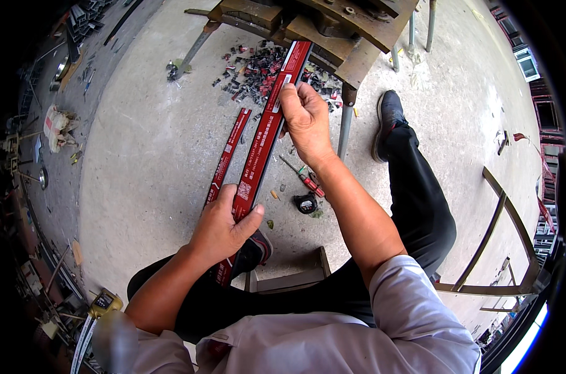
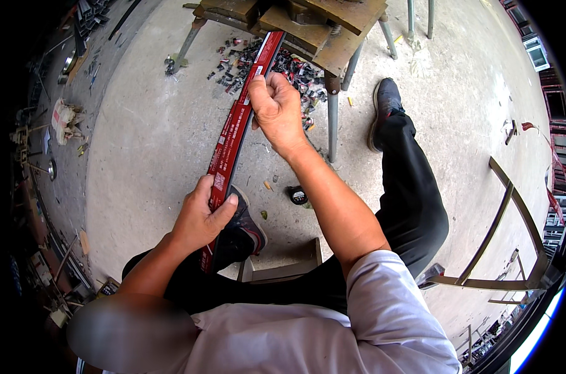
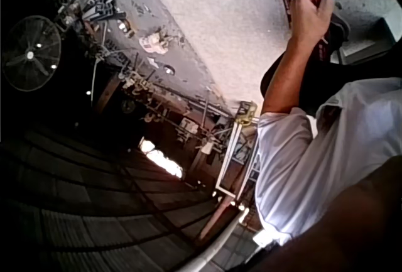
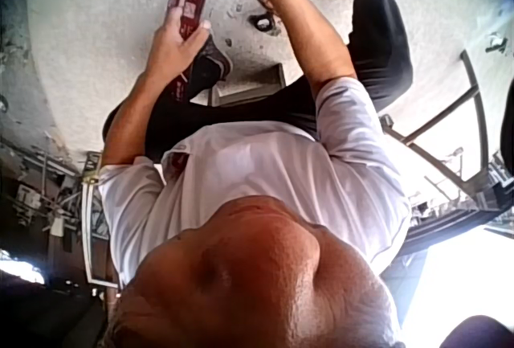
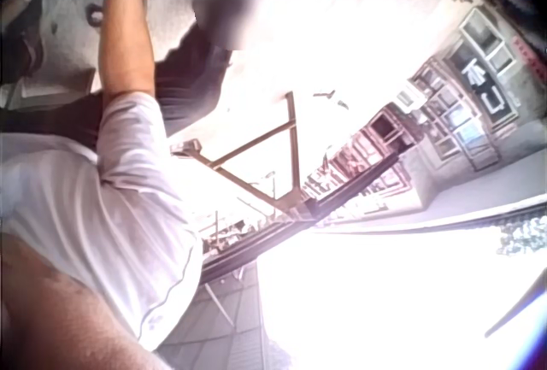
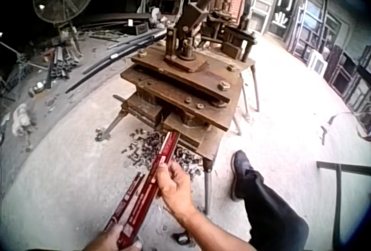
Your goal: The person measures a long red metal strip with a green tape measure, then peels off its protective film. The person repeats the measuring and peeling process on a second red metal strip.
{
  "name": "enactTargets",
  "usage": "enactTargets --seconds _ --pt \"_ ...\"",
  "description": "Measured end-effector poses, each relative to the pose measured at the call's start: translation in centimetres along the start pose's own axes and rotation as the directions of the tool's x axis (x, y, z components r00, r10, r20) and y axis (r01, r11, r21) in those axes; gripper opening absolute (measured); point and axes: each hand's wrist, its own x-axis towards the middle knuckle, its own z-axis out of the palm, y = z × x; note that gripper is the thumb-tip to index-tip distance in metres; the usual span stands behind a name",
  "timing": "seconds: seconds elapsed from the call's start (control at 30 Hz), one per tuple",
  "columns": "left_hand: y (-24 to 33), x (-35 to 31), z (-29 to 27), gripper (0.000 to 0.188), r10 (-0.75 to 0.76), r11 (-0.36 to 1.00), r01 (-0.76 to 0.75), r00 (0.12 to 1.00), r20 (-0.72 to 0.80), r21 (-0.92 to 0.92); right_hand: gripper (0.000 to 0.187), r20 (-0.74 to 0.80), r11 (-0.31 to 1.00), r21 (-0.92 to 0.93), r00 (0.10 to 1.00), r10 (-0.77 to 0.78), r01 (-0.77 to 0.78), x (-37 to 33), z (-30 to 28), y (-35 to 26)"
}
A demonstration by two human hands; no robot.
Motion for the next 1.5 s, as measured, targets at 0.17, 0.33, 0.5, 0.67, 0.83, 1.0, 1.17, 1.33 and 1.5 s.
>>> enactTargets --seconds 0.17,0.33,0.5,0.67,0.83,1.0,1.17,1.33,1.5 --pt "-0.6 0.4 -0.2 0.045 0.002 1.000 -0.002 1.000 -0.028 0.014 0.037 -0.011 1.000 -0.015 1.000 -0.001 0.000 0.2 0.3 0.3" --pt "-1.1 0.8 -0.8 0.045 -0.021 0.998 0.023 1.000 -0.021 0.064 0.038 -0.011 1.000 -0.006 1.000 -0.003 0.003 0.3 0.6 0.3" --pt "-0.6 1.0 -1.2 0.045 -0.074 0.995 0.075 0.997 -0.012 0.059 0.040 -0.029 0.999 -0.037 1.000 -0.001 0.000 0.4 0.8 0.7" --pt "-0.8 1.1 -1.6 0.048 -0.086 0.993 0.085 0.996 0.018 0.077 0.039 -0.036 0.999 -0.039 0.999 -0.010 0.008 0.4 1.1 0.9" --pt "-1.6 1.7 -2.4 0.043 -0.072 0.988 0.070 0.997 0.008 0.137 0.038 -0.057 0.984 -0.160 0.995 -0.087 0.076 1.5 0.9 1.8" --pt "-0.5 1.2 -1.9 0.044 -0.067 0.997 0.066 0.997 0.030 0.039 0.039 -0.044 0.987 -0.122 0.992 -0.115 0.109 1.6 0.9 1.6" --pt "1.3 0.4 -0.8 0.046 -0.067 0.998 0.067 0.998 0.012 0.015 0.040 -0.008 0.994 -0.099 0.999 -0.041 0.040 1.2 0.5 0.3" --pt "1.6 0.2 -0.4 0.048 -0.042 0.999 0.042 0.999 0.009 -0.028 0.040 0.044 0.999 -0.047 0.999 -0.010 0.012 1.3 0.0 0.0" --pt "2.4 0.1 0.3 0.048 -0.061 0.992 0.067 0.997 0.052 -0.106 0.040 0.042 0.999 -0.045 0.999 0.025 -0.023 1.3 -0.4 -0.3"
